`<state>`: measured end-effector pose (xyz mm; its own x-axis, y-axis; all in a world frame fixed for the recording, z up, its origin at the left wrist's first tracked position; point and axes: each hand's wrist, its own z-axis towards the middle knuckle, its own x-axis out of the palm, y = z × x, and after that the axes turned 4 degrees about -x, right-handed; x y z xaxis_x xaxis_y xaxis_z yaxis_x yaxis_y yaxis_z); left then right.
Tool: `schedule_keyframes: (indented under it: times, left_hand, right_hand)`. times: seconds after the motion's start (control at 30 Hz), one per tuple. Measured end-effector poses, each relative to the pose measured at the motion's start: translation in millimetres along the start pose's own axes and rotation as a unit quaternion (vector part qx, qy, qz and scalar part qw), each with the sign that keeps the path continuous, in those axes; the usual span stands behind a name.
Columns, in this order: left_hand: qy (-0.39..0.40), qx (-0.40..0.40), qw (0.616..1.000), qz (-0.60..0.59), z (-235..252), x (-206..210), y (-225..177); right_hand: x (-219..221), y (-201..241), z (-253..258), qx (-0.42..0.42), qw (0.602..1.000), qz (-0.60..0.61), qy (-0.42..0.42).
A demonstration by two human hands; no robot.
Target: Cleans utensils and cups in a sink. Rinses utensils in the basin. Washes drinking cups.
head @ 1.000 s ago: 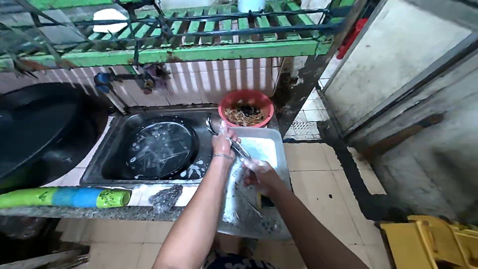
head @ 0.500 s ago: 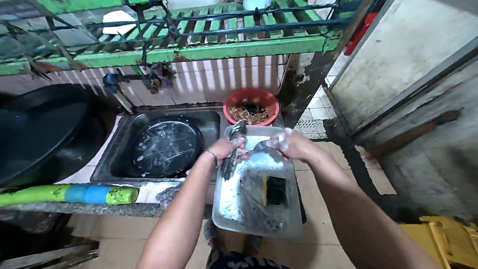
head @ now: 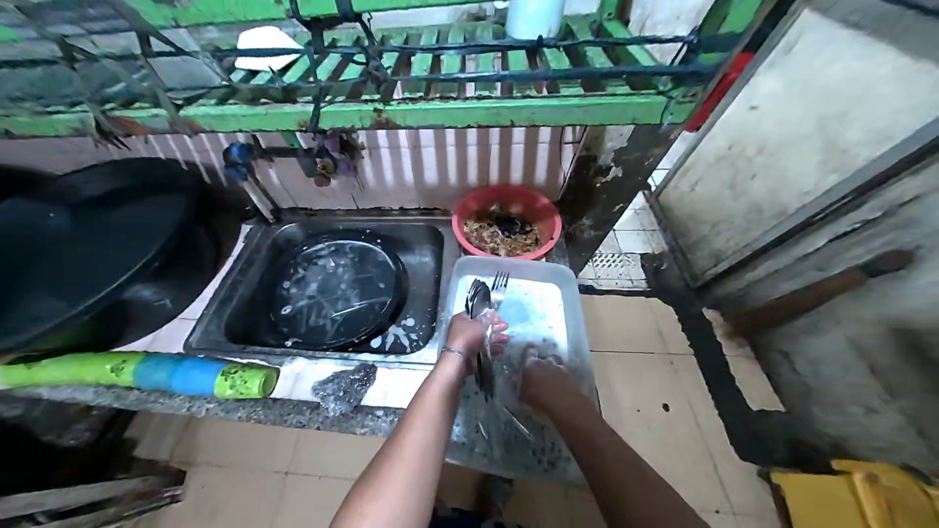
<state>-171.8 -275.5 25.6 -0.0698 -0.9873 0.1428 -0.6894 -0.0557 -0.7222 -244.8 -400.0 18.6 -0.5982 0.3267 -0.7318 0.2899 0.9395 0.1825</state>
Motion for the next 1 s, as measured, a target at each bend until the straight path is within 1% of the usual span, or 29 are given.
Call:
schedule_keyframes:
  times: [0.1, 0.13, 0.2, 0.23, 0.27, 0.3, 0.33, 0.37, 0.4, 0.43, 0.47, 0.5, 0.53, 0.57, 0.6, 0.63, 0.7, 0.73, 0.77, 0.8, 0.87, 0.93, 1.0]
  left_hand:
    - [-0.002, 0.003, 1.000, -0.017, -4, -3, 3]
    - [-0.004, 0.006, 1.000, -0.015, -3, -5, 3]
    - [-0.017, 0.013, 1.000, -0.013, -3, -8, 6]
    - [-0.026, 0.017, 0.999, -0.014, -2, -8, 8]
    - [-0.038, 0.022, 0.999, -0.012, -2, -7, 8]
    - [-0.046, 0.023, 0.999, -0.008, -2, -5, 7]
    - [-0.049, 0.019, 0.999, -0.002, -4, -3, 7]
    - [-0.045, 0.015, 0.999, 0.009, -7, 1, 8]
    - [-0.037, 0.015, 0.999, 0.023, -10, 4, 10]
    - [-0.026, 0.014, 0.999, 0.043, -15, 8, 9]
    - [-0.019, 0.011, 0.998, 0.061, -17, 12, 8]
    - [-0.011, 0.003, 0.997, 0.076, -14, 13, 6]
    - [-0.002, -0.010, 0.996, 0.092, -11, 12, 5]
    - [0.004, -0.022, 0.994, 0.109, -10, 11, 5]
    - [0.006, -0.032, 0.993, 0.117, -10, 11, 7]
    - [0.005, -0.038, 0.992, 0.119, -9, 10, 12]
    - [-0.003, -0.043, 0.990, 0.136, -11, 6, 18]
    - [-0.014, -0.042, 0.987, 0.152, -11, 4, 19]
    - [-0.031, -0.040, 0.984, 0.173, -11, 2, 20]
    - [-0.049, -0.033, 0.980, 0.192, -10, 2, 21]
    - [-0.079, -0.010, 0.972, 0.220, -11, 3, 19]
    - [-0.078, 0.000, 0.967, 0.242, -15, 1, 14]
    - [-0.076, 0.006, 0.968, 0.239, -20, 0, 19]
  right_hand:
    - [6, -10, 4, 0.013, 0.999, 0.045, 0.005]
    - [8, -15, 3, 0.010, 0.998, 0.067, -0.010]
    - [16, -26, 0, 0.001, 0.983, 0.152, -0.106]
    - [20, -31, 2, -0.016, 0.960, 0.214, -0.180]
    - [21, -33, 8, -0.044, 0.922, 0.285, -0.259]
    - [19, -33, 17, -0.077, 0.872, 0.369, -0.312]
    - [12, -28, 22, -0.097, 0.820, 0.461, -0.327]
    - [1, -20, 25, -0.108, 0.761, 0.557, -0.314]
    - [-9, -11, 28, -0.122, 0.702, 0.643, -0.280]
    - [-16, -3, 30, -0.137, 0.658, 0.703, -0.233]
    - [-22, 1, 33, -0.148, 0.635, 0.734, -0.189]
    - [-25, 2, 37, -0.153, 0.625, 0.750, -0.154]
    - [-26, 3, 41, -0.148, 0.632, 0.749, -0.136]
    - [-27, 4, 44, -0.139, 0.655, 0.729, -0.141]
    - [-28, 6, 44, -0.126, 0.685, 0.698, -0.164]
    - [-30, 9, 44, -0.110, 0.701, 0.677, -0.195]
    - [-31, 16, 54, -0.086, 0.697, 0.664, -0.257]
    - [-31, 18, 60, -0.078, 0.699, 0.656, -0.275]
    - [-30, 20, 63, -0.069, 0.712, 0.640, -0.281]
    - [-26, 22, 62, -0.062, 0.735, 0.616, -0.276]
    - [-15, 29, 51, -0.066, 0.780, 0.578, -0.232]
    - [-10, 33, 47, -0.090, 0.782, 0.581, -0.208]
    - [-23, 28, 42, -0.066, 0.787, 0.571, -0.226]
